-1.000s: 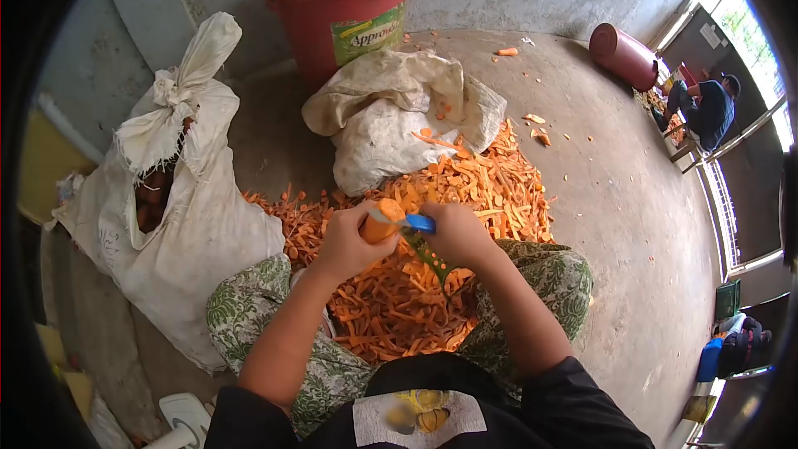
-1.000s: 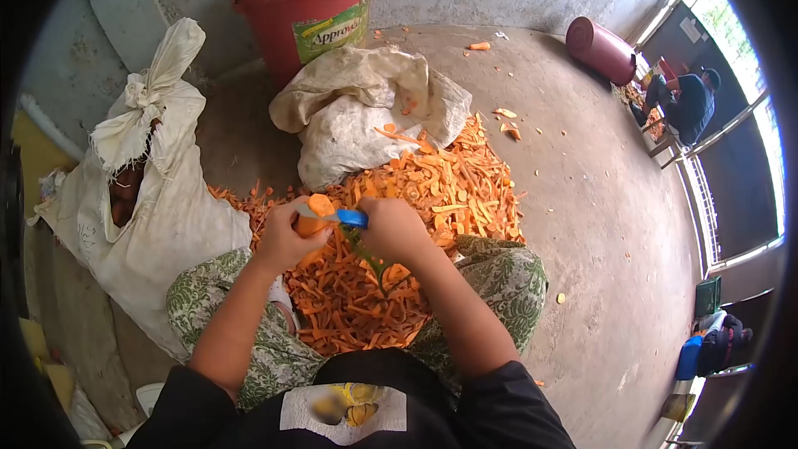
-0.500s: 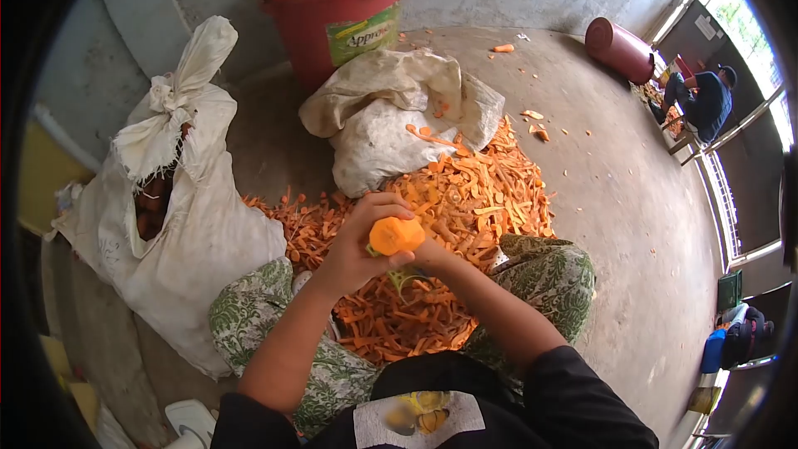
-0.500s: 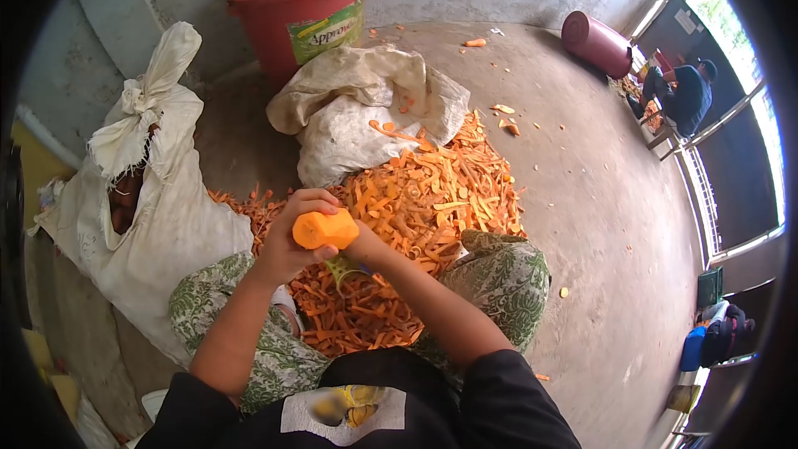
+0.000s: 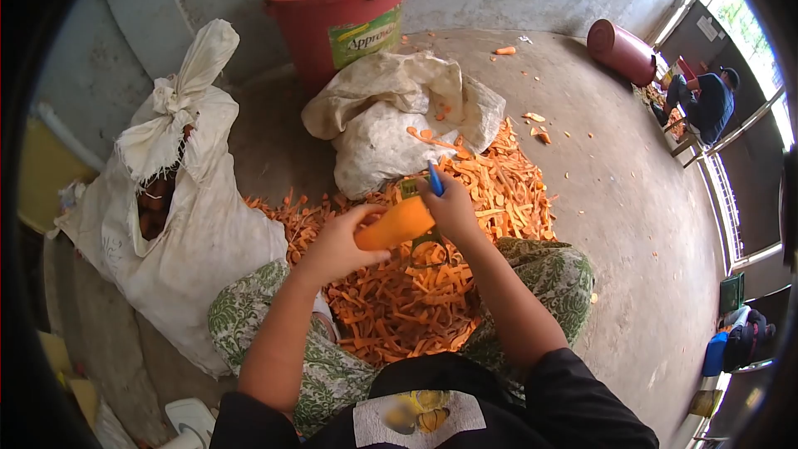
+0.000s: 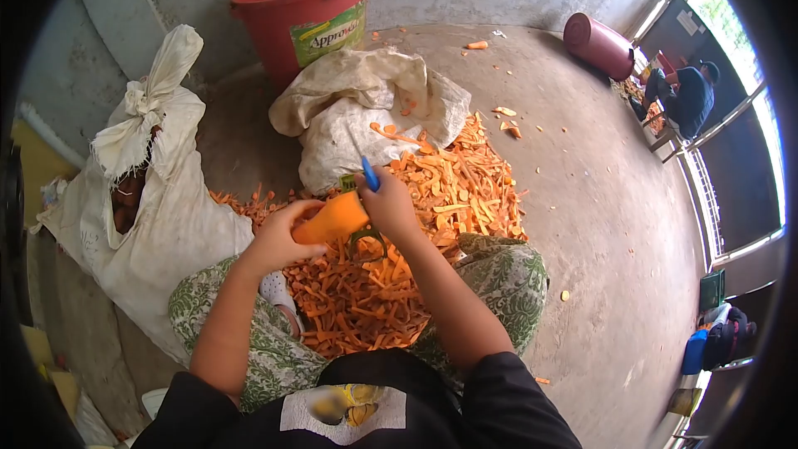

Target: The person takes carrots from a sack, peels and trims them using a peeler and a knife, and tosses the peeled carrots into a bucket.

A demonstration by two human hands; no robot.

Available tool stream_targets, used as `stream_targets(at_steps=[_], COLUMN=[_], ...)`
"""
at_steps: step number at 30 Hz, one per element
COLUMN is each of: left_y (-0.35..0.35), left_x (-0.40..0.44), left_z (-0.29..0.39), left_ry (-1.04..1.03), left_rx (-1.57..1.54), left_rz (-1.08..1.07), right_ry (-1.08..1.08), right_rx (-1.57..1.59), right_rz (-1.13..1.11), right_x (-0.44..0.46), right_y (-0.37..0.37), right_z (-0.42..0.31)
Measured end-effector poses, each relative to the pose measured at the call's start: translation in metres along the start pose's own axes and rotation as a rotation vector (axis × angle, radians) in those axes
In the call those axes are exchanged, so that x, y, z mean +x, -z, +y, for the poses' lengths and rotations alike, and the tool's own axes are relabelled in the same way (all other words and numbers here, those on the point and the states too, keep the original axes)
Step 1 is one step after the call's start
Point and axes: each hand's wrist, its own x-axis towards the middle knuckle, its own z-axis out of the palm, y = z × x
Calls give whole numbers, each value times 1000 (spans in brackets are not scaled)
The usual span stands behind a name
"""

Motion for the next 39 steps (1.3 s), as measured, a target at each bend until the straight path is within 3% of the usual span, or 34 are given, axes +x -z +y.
stream_targets(at_steps=[1, 3, 5, 6, 10, 13, 32, 39], left_y=[-5, -18, -23, -24, -12, -7, -10, -8], left_x=[2, 4, 7, 9, 21, 20, 17, 12], left_z=[-3, -16, -20, -21, -29, -22, -10, -12], left_ry=[-1, -77, -72, -106, -217, -223, -180, -282], left_rx=[0, 95, 64, 25, -11, 55, 220, 219], left_rz=[0, -60, -53, 56, 311, 378, 444, 401], right_ry=[56, 114, 336, 388, 285, 259, 230, 174], right_rx=[-220, -212, -433, -450, -604, -713, -727, -673], right_rz=[33, 34, 60, 100, -97, -204, -178, -222], right_x=[-11, -24, -26, -26, -33, -49, -49, -45], right_y=[3, -3, -4, 2, 26, 23, 14, 12], right_z=[-19, -32, -30, -31, -41, -54, -45, -39])
